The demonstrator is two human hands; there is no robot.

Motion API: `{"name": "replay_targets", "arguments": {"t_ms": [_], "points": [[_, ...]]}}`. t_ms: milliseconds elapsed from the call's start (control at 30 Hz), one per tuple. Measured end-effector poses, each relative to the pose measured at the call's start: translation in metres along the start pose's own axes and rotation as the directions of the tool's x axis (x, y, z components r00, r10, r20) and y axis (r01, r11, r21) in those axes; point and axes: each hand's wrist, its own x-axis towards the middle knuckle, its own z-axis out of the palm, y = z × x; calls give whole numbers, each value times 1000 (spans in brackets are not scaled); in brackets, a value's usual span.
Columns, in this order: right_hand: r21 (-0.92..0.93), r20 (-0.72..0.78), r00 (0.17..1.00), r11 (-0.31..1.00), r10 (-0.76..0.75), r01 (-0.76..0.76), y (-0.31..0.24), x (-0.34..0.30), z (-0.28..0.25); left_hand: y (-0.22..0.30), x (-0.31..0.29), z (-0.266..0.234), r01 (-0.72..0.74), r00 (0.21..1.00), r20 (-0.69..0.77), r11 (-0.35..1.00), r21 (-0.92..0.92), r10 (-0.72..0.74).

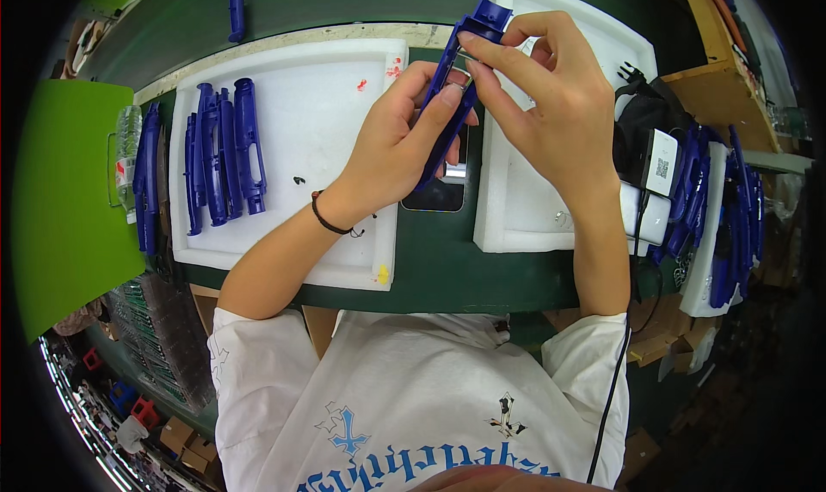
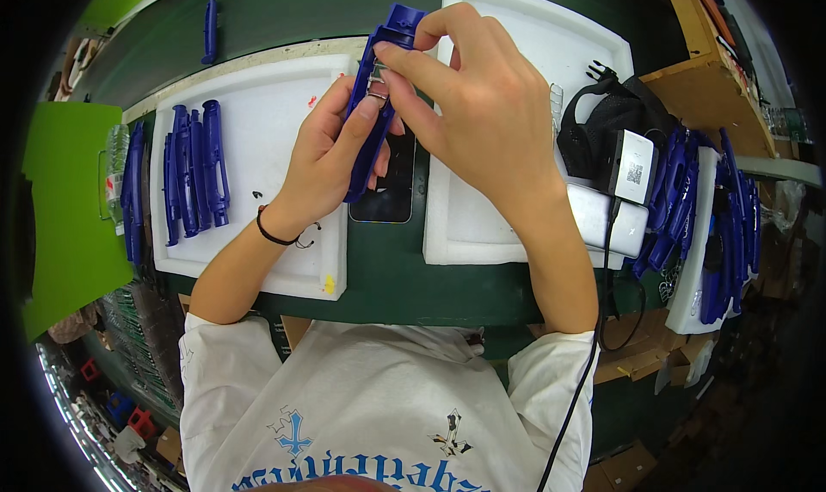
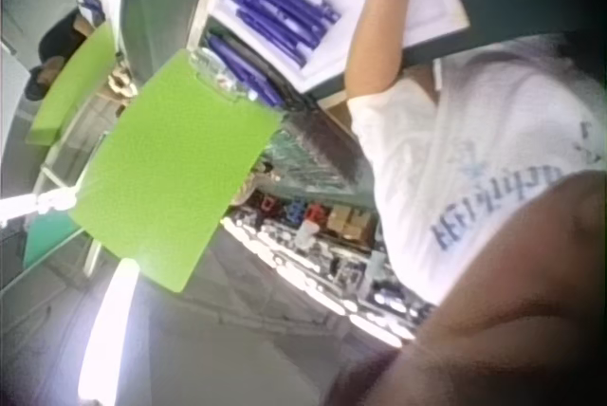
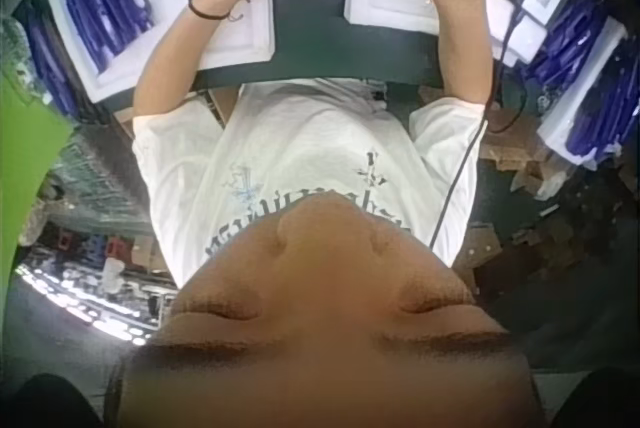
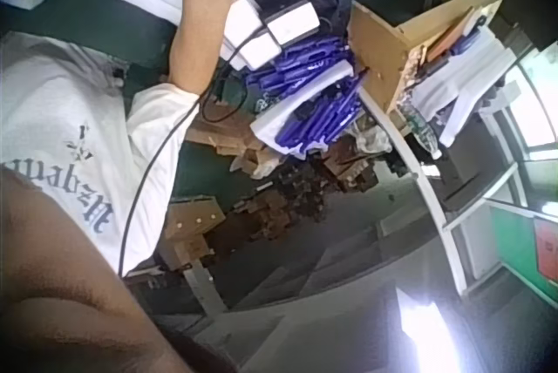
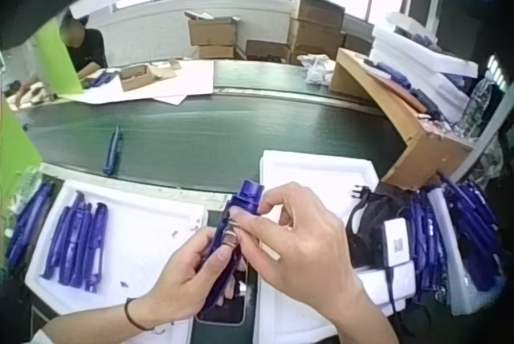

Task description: The person assembles small blue handheld flashlight housings by hand, inserting clear lenses and internal components into the plastic housing.

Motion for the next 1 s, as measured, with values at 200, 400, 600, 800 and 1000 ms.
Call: {"name": "replay_targets", "arguments": {"t_ms": [200, 400, 600, 800, 1000], "points": [[63, -68, 997, 997, -46, 50, 0, 0, 11, -3, -1, 2, -54, 996, -71, 995, 88, 60], [740, -110, 876, 627, 470, -244, -30, -7, 32, -4, -8, 16, -124, 991, -44, 992, 29, 125], [783, 489, 706, 100, 512, -614, -46, -14, 29, -7, -8, 24, -156, 987, -21, 987, 42, 157], [814, 455, 725, 88, 517, -574, -40, -23, 35, -19, -6, 27, -127, 991, -22, 977, 174, 132], [845, 358, 751, 149, 555, -513, -43, -30, 38, -18, -10, 32, -73, 996, -39, 983, 170, 80]]}}
